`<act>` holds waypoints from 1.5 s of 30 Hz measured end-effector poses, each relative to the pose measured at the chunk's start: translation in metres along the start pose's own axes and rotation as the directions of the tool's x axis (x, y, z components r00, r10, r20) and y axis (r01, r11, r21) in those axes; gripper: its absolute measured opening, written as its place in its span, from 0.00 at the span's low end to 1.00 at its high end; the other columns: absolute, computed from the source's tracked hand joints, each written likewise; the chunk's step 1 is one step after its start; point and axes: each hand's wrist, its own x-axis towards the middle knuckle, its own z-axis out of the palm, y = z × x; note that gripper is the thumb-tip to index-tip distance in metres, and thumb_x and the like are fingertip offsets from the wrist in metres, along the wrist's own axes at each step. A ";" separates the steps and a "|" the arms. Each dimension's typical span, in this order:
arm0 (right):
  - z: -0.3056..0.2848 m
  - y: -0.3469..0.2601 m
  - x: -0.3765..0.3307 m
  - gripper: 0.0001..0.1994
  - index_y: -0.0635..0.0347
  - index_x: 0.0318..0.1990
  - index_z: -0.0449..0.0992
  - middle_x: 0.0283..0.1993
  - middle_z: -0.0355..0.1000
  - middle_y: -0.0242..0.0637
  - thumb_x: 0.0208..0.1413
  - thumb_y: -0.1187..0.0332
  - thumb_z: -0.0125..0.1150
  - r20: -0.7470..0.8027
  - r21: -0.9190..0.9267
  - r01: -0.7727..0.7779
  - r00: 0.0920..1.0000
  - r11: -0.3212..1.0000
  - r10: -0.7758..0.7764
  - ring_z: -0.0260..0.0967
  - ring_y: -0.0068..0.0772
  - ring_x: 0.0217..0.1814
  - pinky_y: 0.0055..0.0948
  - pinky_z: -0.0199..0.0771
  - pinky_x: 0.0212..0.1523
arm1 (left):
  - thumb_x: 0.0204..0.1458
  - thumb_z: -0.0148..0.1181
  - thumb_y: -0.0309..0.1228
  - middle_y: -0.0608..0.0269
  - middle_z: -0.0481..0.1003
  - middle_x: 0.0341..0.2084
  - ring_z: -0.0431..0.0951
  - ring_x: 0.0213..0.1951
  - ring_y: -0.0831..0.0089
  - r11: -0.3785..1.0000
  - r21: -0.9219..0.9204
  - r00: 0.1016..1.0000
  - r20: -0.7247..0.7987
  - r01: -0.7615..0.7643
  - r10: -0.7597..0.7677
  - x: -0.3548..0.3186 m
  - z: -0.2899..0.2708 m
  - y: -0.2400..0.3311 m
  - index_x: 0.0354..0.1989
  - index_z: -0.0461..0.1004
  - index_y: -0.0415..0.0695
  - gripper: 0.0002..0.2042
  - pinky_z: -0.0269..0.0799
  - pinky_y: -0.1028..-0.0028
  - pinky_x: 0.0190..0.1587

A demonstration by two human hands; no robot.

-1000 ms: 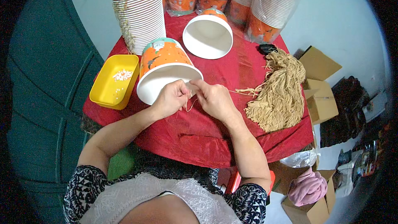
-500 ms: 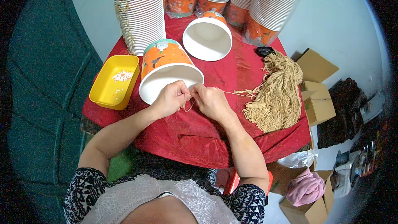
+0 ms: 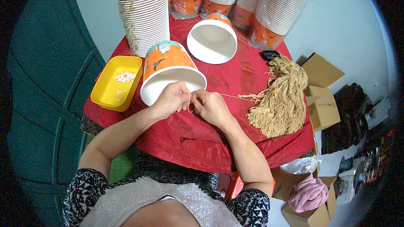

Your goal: Threading a thin string through pre-punched holes in paper bowls to assemble them.

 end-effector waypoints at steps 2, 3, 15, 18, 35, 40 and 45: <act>0.000 0.002 0.000 0.09 0.67 0.31 0.77 0.24 0.73 0.55 0.56 0.69 0.59 0.010 0.004 -0.018 1.000 1.000 0.018 0.75 0.53 0.25 0.43 0.73 0.26 | 0.53 0.56 0.23 0.62 0.74 0.17 0.72 0.18 0.78 0.995 0.094 0.999 -0.009 0.036 -0.035 0.000 -0.001 0.001 0.28 0.72 0.38 0.03 0.66 0.75 0.19; 0.000 0.003 0.000 0.08 0.66 0.32 0.78 0.24 0.74 0.54 0.56 0.69 0.59 0.021 0.007 -0.036 0.999 0.999 0.036 0.75 0.52 0.25 0.42 0.73 0.26 | 0.53 0.56 0.23 0.62 0.74 0.17 0.72 0.18 0.78 0.995 0.096 0.999 -0.008 0.036 -0.036 0.000 -0.001 0.000 0.28 0.72 0.38 0.03 0.66 0.75 0.19; -0.003 0.004 0.003 0.06 0.67 0.38 0.78 0.34 0.78 0.48 0.54 0.77 0.60 -0.150 -0.083 0.214 0.963 0.973 -0.225 0.78 0.46 0.36 0.37 0.77 0.36 | 0.47 0.62 0.25 0.60 0.77 0.21 0.77 0.25 0.74 0.967 0.210 0.987 -0.034 -0.144 0.155 0.004 -0.003 -0.018 0.28 0.74 0.38 0.04 0.72 0.72 0.29; -0.002 0.002 0.003 0.05 0.65 0.35 0.79 0.35 0.76 0.49 0.53 0.75 0.60 -0.140 -0.060 0.174 0.973 0.983 -0.181 0.76 0.51 0.37 0.42 0.77 0.38 | 0.46 0.62 0.24 0.60 0.77 0.22 0.77 0.26 0.74 0.949 0.246 0.976 -0.046 -0.196 0.213 0.006 -0.003 -0.025 0.28 0.73 0.38 0.04 0.73 0.72 0.30; 0.020 0.015 0.006 0.06 0.66 0.39 0.78 0.35 0.76 0.50 0.53 0.77 0.61 -0.300 -0.065 0.125 0.944 0.990 -0.139 0.76 0.49 0.36 0.38 0.75 0.37 | 0.51 0.57 0.16 0.49 0.73 0.33 0.78 0.32 0.52 0.469 0.700 0.721 0.095 -0.538 0.686 -0.004 0.011 -0.008 0.40 0.70 0.37 0.09 0.77 0.63 0.36; 0.024 0.016 0.006 0.06 0.66 0.39 0.79 0.35 0.76 0.50 0.54 0.76 0.60 -0.317 -0.073 0.086 0.943 0.994 -0.105 0.76 0.49 0.37 0.39 0.75 0.38 | 0.51 0.56 0.16 0.47 0.72 0.31 0.77 0.33 0.48 0.426 0.768 0.742 0.095 -0.478 0.663 -0.005 0.010 -0.012 0.39 0.69 0.36 0.07 0.75 0.59 0.35; 0.023 0.012 0.003 0.06 0.65 0.38 0.80 0.35 0.77 0.50 0.54 0.75 0.60 -0.302 -0.073 0.070 0.949 0.995 -0.088 0.77 0.49 0.36 0.39 0.76 0.38 | 0.51 0.55 0.17 0.45 0.71 0.31 0.76 0.34 0.44 0.430 0.807 0.797 0.081 -0.405 0.599 -0.003 0.007 -0.014 0.36 0.69 0.34 0.05 0.74 0.56 0.36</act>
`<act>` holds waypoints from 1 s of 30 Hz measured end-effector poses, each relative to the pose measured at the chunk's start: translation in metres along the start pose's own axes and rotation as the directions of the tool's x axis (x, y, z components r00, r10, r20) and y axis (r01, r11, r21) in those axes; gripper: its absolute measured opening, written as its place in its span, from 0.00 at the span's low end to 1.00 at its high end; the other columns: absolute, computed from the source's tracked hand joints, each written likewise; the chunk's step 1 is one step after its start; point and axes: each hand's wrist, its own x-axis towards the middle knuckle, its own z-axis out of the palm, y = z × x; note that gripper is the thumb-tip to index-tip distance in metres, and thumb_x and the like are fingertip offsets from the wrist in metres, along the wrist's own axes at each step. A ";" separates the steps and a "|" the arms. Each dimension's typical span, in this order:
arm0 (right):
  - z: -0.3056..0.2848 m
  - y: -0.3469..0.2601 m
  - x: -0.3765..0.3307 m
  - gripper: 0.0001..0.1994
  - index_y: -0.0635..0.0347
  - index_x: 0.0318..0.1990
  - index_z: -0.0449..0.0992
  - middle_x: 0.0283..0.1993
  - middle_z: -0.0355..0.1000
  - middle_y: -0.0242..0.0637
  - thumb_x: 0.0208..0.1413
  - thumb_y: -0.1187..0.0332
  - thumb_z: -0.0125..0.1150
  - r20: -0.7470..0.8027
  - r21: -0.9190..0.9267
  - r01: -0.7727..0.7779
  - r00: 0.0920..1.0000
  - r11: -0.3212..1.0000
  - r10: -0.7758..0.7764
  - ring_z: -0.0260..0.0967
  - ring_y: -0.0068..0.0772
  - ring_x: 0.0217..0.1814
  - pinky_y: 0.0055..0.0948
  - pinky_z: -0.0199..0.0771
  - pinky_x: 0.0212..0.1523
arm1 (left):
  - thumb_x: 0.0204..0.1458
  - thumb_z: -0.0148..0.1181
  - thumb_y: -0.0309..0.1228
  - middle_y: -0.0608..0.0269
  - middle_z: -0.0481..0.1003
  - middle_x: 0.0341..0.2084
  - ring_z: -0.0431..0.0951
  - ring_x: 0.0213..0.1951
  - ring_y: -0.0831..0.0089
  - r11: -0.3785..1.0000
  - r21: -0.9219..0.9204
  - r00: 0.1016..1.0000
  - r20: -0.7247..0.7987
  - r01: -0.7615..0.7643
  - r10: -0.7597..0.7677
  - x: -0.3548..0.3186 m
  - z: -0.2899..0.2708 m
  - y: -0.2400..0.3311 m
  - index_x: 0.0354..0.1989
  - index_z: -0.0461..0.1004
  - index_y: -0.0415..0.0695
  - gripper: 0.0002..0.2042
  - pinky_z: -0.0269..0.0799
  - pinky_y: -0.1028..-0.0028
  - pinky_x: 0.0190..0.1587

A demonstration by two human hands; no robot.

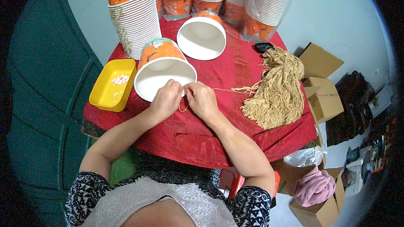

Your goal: Threading a thin string through pre-punched holes in paper bowls to assemble them.

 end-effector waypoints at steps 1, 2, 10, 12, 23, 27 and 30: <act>-0.001 0.000 0.000 0.06 0.65 0.38 0.80 0.35 0.77 0.50 0.54 0.75 0.60 -0.002 0.000 0.001 1.000 1.000 -0.001 0.77 0.49 0.36 0.39 0.76 0.38 | 0.50 0.56 0.18 0.44 0.71 0.31 0.76 0.34 0.44 1.000 -0.003 1.000 -0.004 0.002 -0.002 0.000 0.001 0.000 0.36 0.69 0.34 0.05 0.74 0.56 0.36; -0.001 0.000 0.000 0.06 0.64 0.37 0.80 0.35 0.77 0.50 0.54 0.74 0.60 -0.004 -0.012 0.003 1.000 1.000 -0.003 0.77 0.50 0.36 0.42 0.76 0.37 | 0.50 0.56 0.18 0.43 0.71 0.31 0.76 0.34 0.44 1.000 -0.007 1.000 -0.008 0.003 -0.003 0.000 0.002 -0.001 0.35 0.69 0.34 0.05 0.74 0.56 0.36; -0.002 -0.002 0.000 0.09 0.65 0.43 0.80 0.41 0.78 0.50 0.56 0.74 0.59 -0.012 -0.030 0.014 1.000 0.999 -0.015 0.78 0.49 0.42 0.38 0.77 0.42 | 0.53 0.58 0.24 0.46 0.75 0.29 0.78 0.34 0.44 0.988 -0.117 0.995 -0.007 0.101 -0.102 0.004 0.000 -0.004 0.35 0.65 0.38 0.07 0.74 0.52 0.35; -0.003 -0.001 0.001 0.12 0.65 0.49 0.78 0.45 0.77 0.51 0.57 0.75 0.57 0.028 0.007 0.000 1.000 1.000 0.000 0.77 0.50 0.46 0.38 0.77 0.46 | 0.54 0.59 0.24 0.46 0.76 0.28 0.78 0.33 0.44 0.982 -0.147 0.993 -0.006 0.119 -0.121 0.003 0.000 -0.005 0.35 0.65 0.38 0.08 0.74 0.53 0.35; -0.009 0.010 0.006 0.11 0.66 0.47 0.76 0.44 0.77 0.52 0.58 0.75 0.57 0.139 0.138 0.074 0.986 0.988 -0.093 0.77 0.52 0.45 0.43 0.78 0.43 | 0.53 0.63 0.28 0.46 0.76 0.26 0.78 0.32 0.44 0.978 -0.164 0.992 0.024 0.129 -0.127 0.002 -0.002 -0.004 0.34 0.67 0.39 0.10 0.73 0.54 0.33; -0.015 0.000 0.007 0.06 0.67 0.40 0.76 0.37 0.76 0.53 0.58 0.74 0.57 0.237 0.153 -0.051 0.971 0.987 0.014 0.77 0.51 0.39 0.42 0.76 0.39 | 0.52 0.64 0.28 0.45 0.76 0.26 0.78 0.32 0.44 0.979 -0.160 0.992 0.026 0.128 -0.125 0.001 -0.004 -0.003 0.33 0.67 0.38 0.10 0.73 0.54 0.33; -0.015 0.008 0.005 0.04 0.67 0.38 0.75 0.30 0.75 0.42 0.61 0.74 0.57 0.227 0.162 -0.048 0.974 0.986 0.010 0.73 0.30 0.32 0.31 0.73 0.36 | 0.53 0.65 0.26 0.49 0.74 0.25 0.78 0.28 0.52 0.988 -0.115 0.995 0.017 0.101 -0.099 0.001 -0.003 -0.001 0.31 0.66 0.37 0.11 0.73 0.63 0.31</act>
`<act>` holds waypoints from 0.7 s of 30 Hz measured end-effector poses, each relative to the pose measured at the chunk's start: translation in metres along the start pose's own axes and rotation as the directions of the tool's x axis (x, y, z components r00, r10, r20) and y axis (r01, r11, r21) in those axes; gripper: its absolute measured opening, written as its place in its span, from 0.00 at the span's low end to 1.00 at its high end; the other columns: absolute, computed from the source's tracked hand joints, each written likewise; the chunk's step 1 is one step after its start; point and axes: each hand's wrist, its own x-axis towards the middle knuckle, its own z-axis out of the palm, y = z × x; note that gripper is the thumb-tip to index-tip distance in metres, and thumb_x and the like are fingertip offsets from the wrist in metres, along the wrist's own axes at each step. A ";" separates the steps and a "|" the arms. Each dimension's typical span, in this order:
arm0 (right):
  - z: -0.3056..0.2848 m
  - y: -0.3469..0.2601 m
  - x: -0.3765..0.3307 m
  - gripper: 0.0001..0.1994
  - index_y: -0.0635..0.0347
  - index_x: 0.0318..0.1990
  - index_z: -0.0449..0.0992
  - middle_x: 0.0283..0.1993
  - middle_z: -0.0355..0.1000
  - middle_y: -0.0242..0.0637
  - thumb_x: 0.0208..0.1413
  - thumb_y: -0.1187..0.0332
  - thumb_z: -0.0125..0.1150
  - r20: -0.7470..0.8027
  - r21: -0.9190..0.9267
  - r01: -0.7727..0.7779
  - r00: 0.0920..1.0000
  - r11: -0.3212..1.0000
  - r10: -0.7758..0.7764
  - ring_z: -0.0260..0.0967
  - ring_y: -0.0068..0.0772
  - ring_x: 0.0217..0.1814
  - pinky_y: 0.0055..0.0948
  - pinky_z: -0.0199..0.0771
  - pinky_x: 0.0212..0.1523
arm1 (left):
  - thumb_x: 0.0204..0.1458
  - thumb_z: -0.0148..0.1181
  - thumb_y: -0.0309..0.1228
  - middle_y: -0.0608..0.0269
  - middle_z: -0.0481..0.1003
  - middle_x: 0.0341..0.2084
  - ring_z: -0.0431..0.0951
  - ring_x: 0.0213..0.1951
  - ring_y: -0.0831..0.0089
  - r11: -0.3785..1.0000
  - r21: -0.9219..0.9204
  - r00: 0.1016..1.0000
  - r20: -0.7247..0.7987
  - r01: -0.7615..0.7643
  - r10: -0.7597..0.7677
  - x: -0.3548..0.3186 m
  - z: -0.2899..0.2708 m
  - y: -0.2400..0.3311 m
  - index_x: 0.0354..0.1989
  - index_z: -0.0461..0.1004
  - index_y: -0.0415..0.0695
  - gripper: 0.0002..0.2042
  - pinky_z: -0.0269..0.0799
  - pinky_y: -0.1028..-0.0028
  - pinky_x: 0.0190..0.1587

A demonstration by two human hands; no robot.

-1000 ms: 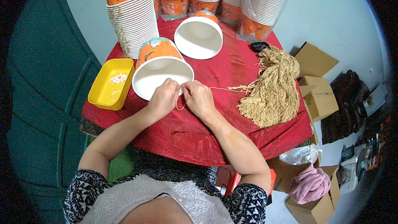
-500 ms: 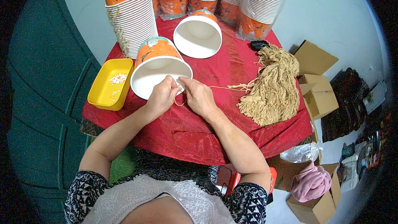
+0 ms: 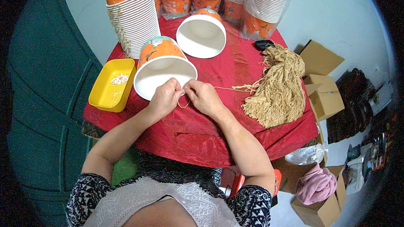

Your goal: Threading a thin string through pre-punched holes in paper bowls to assemble them.

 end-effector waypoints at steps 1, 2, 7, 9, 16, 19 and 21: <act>-0.001 -0.001 0.000 0.04 0.67 0.38 0.75 0.30 0.75 0.42 0.61 0.74 0.57 0.001 0.002 0.001 1.000 1.000 -0.001 0.73 0.30 0.32 0.31 0.73 0.36 | 0.53 0.64 0.25 0.49 0.74 0.25 0.78 0.29 0.53 1.000 -0.029 1.000 0.002 0.002 -0.002 0.000 0.000 -0.001 0.31 0.66 0.37 0.10 0.73 0.64 0.32; -0.002 -0.003 0.000 0.04 0.67 0.38 0.75 0.31 0.75 0.44 0.60 0.75 0.57 0.021 -0.004 -0.008 1.000 1.000 0.008 0.73 0.32 0.32 0.31 0.73 0.36 | 0.53 0.64 0.25 0.49 0.74 0.25 0.78 0.30 0.53 0.998 -0.059 1.000 0.003 0.005 -0.004 0.000 -0.001 -0.001 0.31 0.67 0.37 0.10 0.73 0.64 0.33; -0.007 0.004 0.001 0.04 0.67 0.37 0.74 0.31 0.72 0.45 0.56 0.76 0.57 0.051 -0.070 0.140 0.989 0.988 -0.137 0.73 0.38 0.32 0.34 0.73 0.36 | 0.53 0.60 0.21 0.49 0.74 0.25 0.77 0.31 0.53 0.996 -0.091 1.000 0.016 0.016 -0.014 0.001 -0.003 -0.005 0.32 0.68 0.36 0.06 0.73 0.63 0.36; -0.009 0.000 0.000 0.05 0.67 0.35 0.73 0.33 0.70 0.47 0.51 0.78 0.57 0.102 -0.176 0.142 0.987 0.974 -0.126 0.73 0.47 0.35 0.39 0.74 0.36 | 0.53 0.58 0.20 0.49 0.74 0.25 0.77 0.31 0.53 0.995 -0.087 0.999 0.026 0.048 -0.046 0.002 -0.004 -0.005 0.32 0.68 0.36 0.04 0.72 0.62 0.36; -0.010 -0.011 -0.001 0.04 0.69 0.32 0.73 0.39 0.71 0.51 0.48 0.80 0.57 0.104 -0.297 0.171 0.984 0.939 -0.146 0.73 0.57 0.37 0.48 0.75 0.37 | 0.48 0.60 0.22 0.47 0.74 0.25 0.76 0.28 0.53 0.997 -0.045 0.998 -0.007 0.059 -0.060 0.006 -0.015 -0.002 0.25 0.69 0.36 0.06 0.72 0.61 0.34; -0.009 -0.008 -0.001 0.03 0.70 0.31 0.72 0.38 0.70 0.51 0.48 0.80 0.57 0.100 -0.281 0.185 0.982 0.942 -0.163 0.73 0.58 0.37 0.48 0.75 0.36 | 0.48 0.61 0.24 0.52 0.74 0.23 0.76 0.26 0.60 0.968 -0.227 0.994 0.048 0.110 -0.101 0.007 -0.016 -0.008 0.23 0.71 0.36 0.07 0.72 0.63 0.31; -0.007 -0.005 0.000 0.05 0.70 0.33 0.72 0.38 0.69 0.51 0.47 0.80 0.57 0.115 -0.268 0.161 0.984 0.950 -0.135 0.72 0.58 0.37 0.48 0.75 0.37 | 0.49 0.61 0.24 0.57 0.74 0.21 0.75 0.24 0.67 0.921 -0.371 0.992 0.064 0.122 -0.105 0.007 -0.013 -0.013 0.23 0.71 0.36 0.07 0.71 0.67 0.28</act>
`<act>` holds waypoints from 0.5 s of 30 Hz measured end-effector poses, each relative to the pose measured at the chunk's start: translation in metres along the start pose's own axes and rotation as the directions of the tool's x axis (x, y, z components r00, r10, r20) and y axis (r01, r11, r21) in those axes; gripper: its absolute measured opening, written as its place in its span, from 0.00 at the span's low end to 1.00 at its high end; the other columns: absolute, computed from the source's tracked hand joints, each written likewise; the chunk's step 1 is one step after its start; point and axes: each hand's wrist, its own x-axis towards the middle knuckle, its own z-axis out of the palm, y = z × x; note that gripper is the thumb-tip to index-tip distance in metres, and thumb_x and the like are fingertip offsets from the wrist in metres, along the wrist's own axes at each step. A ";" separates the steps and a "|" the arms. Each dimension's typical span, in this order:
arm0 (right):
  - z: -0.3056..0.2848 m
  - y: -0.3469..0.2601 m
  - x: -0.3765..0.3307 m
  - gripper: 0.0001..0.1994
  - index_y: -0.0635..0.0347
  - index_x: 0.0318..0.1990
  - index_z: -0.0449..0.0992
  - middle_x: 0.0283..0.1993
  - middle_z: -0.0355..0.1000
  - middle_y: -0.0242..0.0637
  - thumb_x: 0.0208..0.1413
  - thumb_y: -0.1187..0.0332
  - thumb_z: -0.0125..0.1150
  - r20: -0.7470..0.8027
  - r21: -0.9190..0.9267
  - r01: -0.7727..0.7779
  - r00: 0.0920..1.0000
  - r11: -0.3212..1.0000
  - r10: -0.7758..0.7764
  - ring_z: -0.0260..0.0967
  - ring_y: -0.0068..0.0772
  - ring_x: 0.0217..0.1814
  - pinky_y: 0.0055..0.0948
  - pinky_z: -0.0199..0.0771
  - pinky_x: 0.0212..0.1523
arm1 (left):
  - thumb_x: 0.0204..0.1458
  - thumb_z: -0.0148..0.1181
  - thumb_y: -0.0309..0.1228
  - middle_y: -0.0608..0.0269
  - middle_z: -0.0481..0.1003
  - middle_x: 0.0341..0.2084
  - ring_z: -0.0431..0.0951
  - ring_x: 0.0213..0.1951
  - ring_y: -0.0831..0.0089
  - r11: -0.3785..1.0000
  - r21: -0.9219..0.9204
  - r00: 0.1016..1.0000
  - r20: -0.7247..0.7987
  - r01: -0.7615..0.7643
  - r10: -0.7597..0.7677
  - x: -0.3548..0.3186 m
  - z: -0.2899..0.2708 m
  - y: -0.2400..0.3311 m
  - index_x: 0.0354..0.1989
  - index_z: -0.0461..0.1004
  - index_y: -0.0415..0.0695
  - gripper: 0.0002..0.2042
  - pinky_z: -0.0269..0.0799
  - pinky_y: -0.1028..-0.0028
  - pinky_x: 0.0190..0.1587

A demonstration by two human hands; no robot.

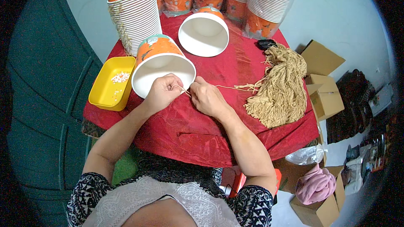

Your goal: Threading a thin string through pre-punched holes in paper bowls to assemble them.

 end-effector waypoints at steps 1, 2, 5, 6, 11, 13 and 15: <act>0.001 0.001 0.000 0.05 0.70 0.33 0.72 0.38 0.69 0.51 0.47 0.80 0.57 -0.001 0.000 0.000 1.000 1.000 0.000 0.72 0.58 0.37 0.48 0.75 0.37 | 0.50 0.61 0.24 0.62 0.73 0.21 0.73 0.24 0.73 0.991 -0.127 0.998 0.052 0.038 -0.031 0.001 0.001 0.001 0.24 0.72 0.36 0.07 0.70 0.70 0.28; 0.001 0.003 -0.001 0.06 0.70 0.34 0.72 0.38 0.69 0.51 0.47 0.81 0.57 -0.015 0.003 0.014 1.000 1.000 -0.014 0.72 0.58 0.38 0.48 0.75 0.37 | 0.52 0.61 0.24 0.67 0.73 0.20 0.72 0.24 0.79 0.965 -0.249 0.993 0.106 0.081 -0.056 0.002 0.002 0.003 0.25 0.73 0.36 0.07 0.68 0.74 0.27; 0.003 0.004 -0.001 0.07 0.70 0.35 0.72 0.38 0.69 0.51 0.46 0.81 0.58 -0.039 0.008 0.035 0.999 0.999 -0.035 0.72 0.58 0.38 0.48 0.75 0.38 | 0.54 0.60 0.25 0.72 0.72 0.20 0.71 0.24 0.83 0.873 -0.377 0.938 0.270 0.310 -0.216 0.003 -0.004 0.014 0.26 0.74 0.36 0.07 0.67 0.77 0.27; 0.003 0.005 0.000 0.08 0.70 0.36 0.72 0.38 0.69 0.51 0.46 0.81 0.57 -0.047 0.008 0.042 0.998 0.999 -0.041 0.72 0.58 0.38 0.48 0.75 0.38 | 0.54 0.60 0.25 0.72 0.72 0.20 0.71 0.24 0.83 0.873 -0.376 0.938 0.271 0.311 -0.218 0.004 -0.003 0.014 0.26 0.74 0.36 0.07 0.67 0.77 0.27; 0.004 0.007 0.000 0.08 0.70 0.37 0.73 0.39 0.69 0.52 0.46 0.81 0.56 -0.037 0.012 0.040 0.999 0.999 -0.040 0.71 0.59 0.40 0.48 0.74 0.38 | 0.55 0.60 0.28 0.64 0.75 0.21 0.73 0.26 0.81 0.967 -0.139 0.974 0.111 0.214 -0.199 0.007 0.006 0.005 0.28 0.74 0.33 0.09 0.70 0.75 0.31; 0.003 0.008 -0.001 0.08 0.70 0.36 0.73 0.38 0.69 0.52 0.47 0.81 0.55 -0.040 0.023 0.041 0.998 0.999 -0.040 0.71 0.59 0.40 0.48 0.74 0.38 | 0.55 0.60 0.29 0.62 0.76 0.22 0.74 0.27 0.80 0.965 -0.136 0.971 0.115 0.225 -0.210 0.007 0.008 0.000 0.28 0.74 0.33 0.10 0.71 0.75 0.32; 0.001 0.010 -0.001 0.06 0.69 0.35 0.73 0.35 0.72 0.52 0.49 0.80 0.54 -0.005 0.088 -0.008 1.000 0.996 0.009 0.72 0.58 0.37 0.45 0.74 0.37 | 0.55 0.60 0.29 0.60 0.77 0.23 0.74 0.28 0.79 0.963 -0.135 0.969 0.120 0.233 -0.217 0.007 0.009 -0.002 0.29 0.74 0.33 0.10 0.71 0.74 0.32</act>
